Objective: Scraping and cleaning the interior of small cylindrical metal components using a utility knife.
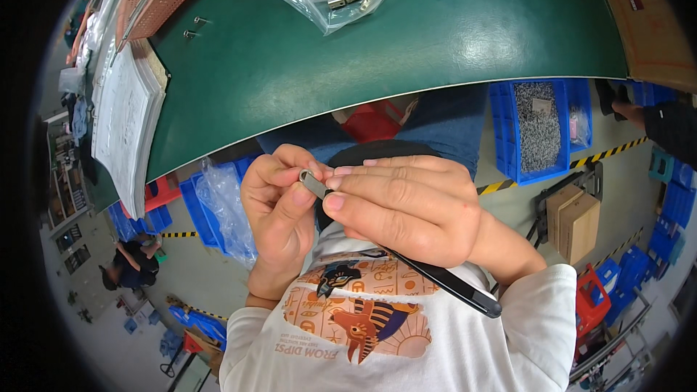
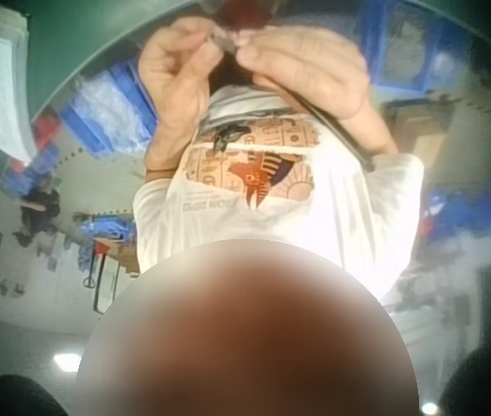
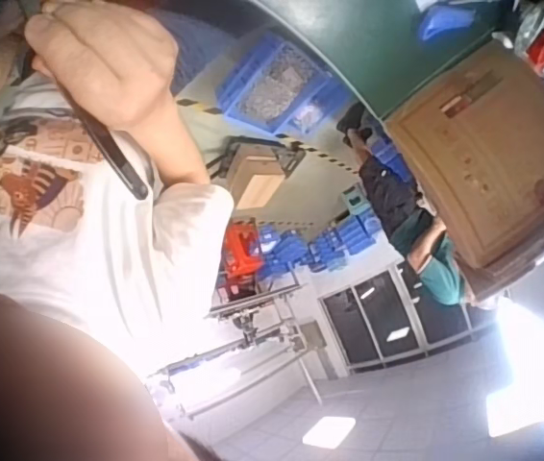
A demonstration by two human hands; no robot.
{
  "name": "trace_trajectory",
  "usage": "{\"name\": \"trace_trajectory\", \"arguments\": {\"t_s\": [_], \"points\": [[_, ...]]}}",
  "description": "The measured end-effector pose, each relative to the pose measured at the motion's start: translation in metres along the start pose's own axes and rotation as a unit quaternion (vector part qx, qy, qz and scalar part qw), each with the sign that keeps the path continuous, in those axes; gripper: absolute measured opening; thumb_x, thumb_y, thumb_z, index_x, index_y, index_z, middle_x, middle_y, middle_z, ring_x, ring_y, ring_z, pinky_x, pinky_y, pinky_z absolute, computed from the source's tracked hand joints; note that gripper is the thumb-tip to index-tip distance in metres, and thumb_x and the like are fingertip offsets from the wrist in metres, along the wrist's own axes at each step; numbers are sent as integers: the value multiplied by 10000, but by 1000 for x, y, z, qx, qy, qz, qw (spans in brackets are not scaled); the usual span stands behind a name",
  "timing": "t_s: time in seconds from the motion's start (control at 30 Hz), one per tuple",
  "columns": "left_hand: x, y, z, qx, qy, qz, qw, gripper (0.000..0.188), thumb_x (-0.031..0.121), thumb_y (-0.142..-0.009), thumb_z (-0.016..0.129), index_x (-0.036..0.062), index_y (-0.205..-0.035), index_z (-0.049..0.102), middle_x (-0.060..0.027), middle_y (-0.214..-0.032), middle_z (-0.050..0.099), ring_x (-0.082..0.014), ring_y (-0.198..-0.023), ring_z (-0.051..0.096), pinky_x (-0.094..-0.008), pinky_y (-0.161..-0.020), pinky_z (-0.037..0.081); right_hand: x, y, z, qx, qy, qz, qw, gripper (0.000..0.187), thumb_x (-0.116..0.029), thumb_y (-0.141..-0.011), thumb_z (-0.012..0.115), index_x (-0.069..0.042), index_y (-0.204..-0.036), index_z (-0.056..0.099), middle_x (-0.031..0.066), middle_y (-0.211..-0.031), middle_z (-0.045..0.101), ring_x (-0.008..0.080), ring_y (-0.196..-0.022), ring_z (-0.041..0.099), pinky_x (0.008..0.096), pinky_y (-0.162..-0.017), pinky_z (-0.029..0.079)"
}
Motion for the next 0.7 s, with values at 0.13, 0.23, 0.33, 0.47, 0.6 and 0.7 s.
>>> {"name": "trace_trajectory", "arguments": {"t_s": [0.13,0.23,0.33,0.47,0.6,0.7], "points": [[-1,1,-2,2,-12,7,1000,172,-122,-795,565,-3,-912,526,-153,-1001,542,-211,-918,596,-315,-826,500,0,-1,2,-5,37,-25,999,191,-105,-724,659,18,-870,652,152,-809,654,249,-761,670,315,-651,565],[-1,1,-2,4,-18,10,1000,170,-120,-795,567,-1,-910,526,-152,-999,542,-207,-918,595,-314,-823,502,0,-1,3,0,44,-36,998,194,-90,-705,656,23,-862,650,156,-797,652,251,-749,670,314,-646,567],[0,1,0,7,-30,22,999,167,-117,-797,567,0,-908,526,-153,-997,541,-206,-918,595,-314,-822,504,2,-1,2,-1,44,-37,998,194,-86,-703,659,25,-863,649,158,-797,651,252,-754,670,320,-653,568],[2,1,1,4,-34,20,999,169,-115,-796,572,1,-909,525,-154,-996,538,-208,-913,600,-317,-826,505,1,-1,0,11,-16,-12,1000,192,-95,-722,675,23,-870,648,159,-813,651,254,-779,669,329,-666,569],[3,0,2,1,-33,20,999,173,-119,-791,575,-3,-908,523,-153,-997,537,-209,-908,603,-318,-830,506,1,0,-1,0,-27,-16,999,196,-104,-730,683,23,-876,648,158,-822,651,255,-792,668,329,-669,569],[3,1,1,2,-35,17,999,175,-124,-786,577,-7,-905,522,-154,-999,536,-209,-908,603,-319,-833,507,1,3,-2,-31,-16,5,999,197,-172,-840,611,-20,-967,609,155,-909,647,277,-858,660,361,-731,551]]}}
Point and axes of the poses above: each hand's wrist, its own y-axis away from the middle knuckle, its own z-axis out of the palm, x = y × z, the point moved 1 cm from there along -y, towards the middle knuckle
